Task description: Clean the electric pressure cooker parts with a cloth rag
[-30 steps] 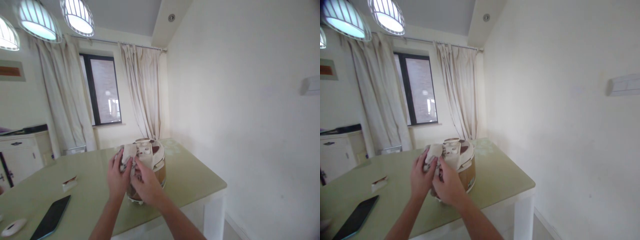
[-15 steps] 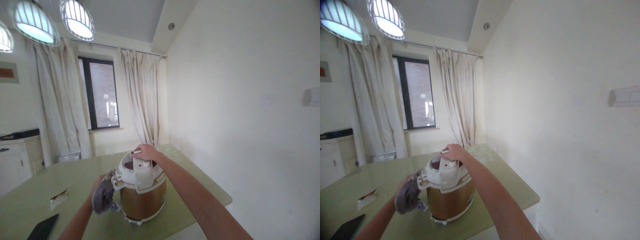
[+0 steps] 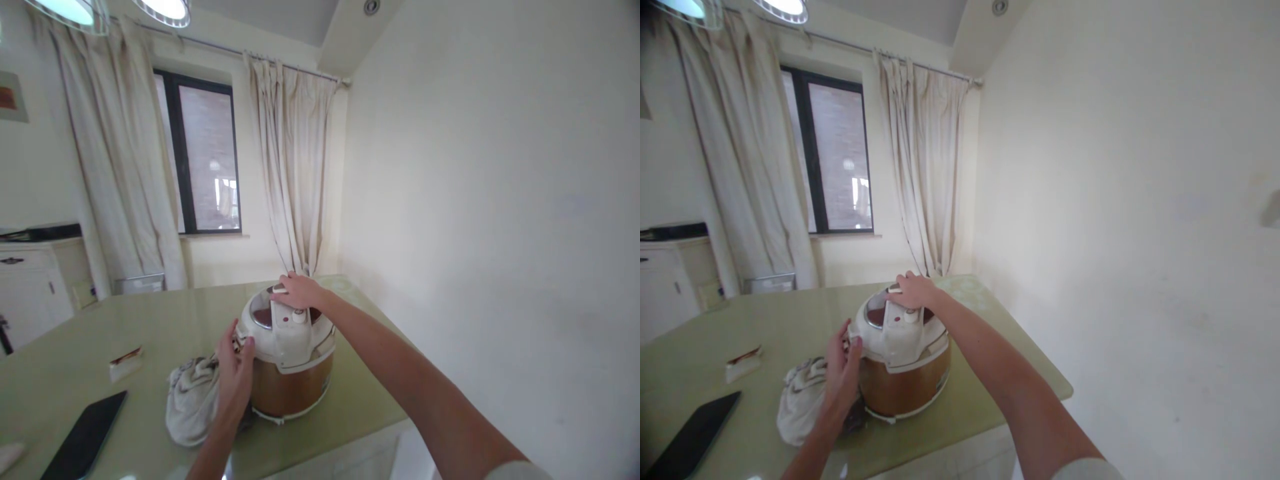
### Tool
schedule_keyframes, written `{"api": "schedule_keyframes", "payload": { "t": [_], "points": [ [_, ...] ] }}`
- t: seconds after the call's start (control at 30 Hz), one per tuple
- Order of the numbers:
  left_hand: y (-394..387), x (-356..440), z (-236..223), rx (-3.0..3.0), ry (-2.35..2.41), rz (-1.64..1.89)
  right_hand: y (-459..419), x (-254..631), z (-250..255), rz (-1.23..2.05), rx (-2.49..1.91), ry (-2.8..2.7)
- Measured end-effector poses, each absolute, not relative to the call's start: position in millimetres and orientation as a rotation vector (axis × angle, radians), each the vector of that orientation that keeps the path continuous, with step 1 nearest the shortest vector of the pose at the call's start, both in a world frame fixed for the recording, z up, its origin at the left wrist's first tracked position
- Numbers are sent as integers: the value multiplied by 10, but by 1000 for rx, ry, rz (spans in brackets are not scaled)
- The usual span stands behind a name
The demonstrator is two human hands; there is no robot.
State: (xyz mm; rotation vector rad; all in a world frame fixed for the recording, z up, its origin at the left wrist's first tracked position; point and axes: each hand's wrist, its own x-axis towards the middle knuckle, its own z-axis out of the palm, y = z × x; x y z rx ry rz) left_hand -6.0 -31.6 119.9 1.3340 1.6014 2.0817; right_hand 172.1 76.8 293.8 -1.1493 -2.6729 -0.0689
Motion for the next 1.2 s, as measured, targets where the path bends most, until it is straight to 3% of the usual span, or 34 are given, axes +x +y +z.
{"api": "schedule_keyframes", "payload": {
  "t": [0.2, 0.5, 0.9, 1.2],
  "points": [
    [-141, -18, 1170, 1389, 1673, 2227, 705, 1699, 2981, -69, -1243, -2656],
    [11, -196, 1258, 1124, 1644, 2284, 719, 1560, 2877, -320, -1158, -2588],
    [15, -250, 1165, 1230, 1656, 2276, 860, 1528, 3314, -355, -1198, -2579],
    [-245, -433, 1381, 1416, 1797, 2002, 782, 2569, 3598, -215, -1275, -2020]
  ]
}}
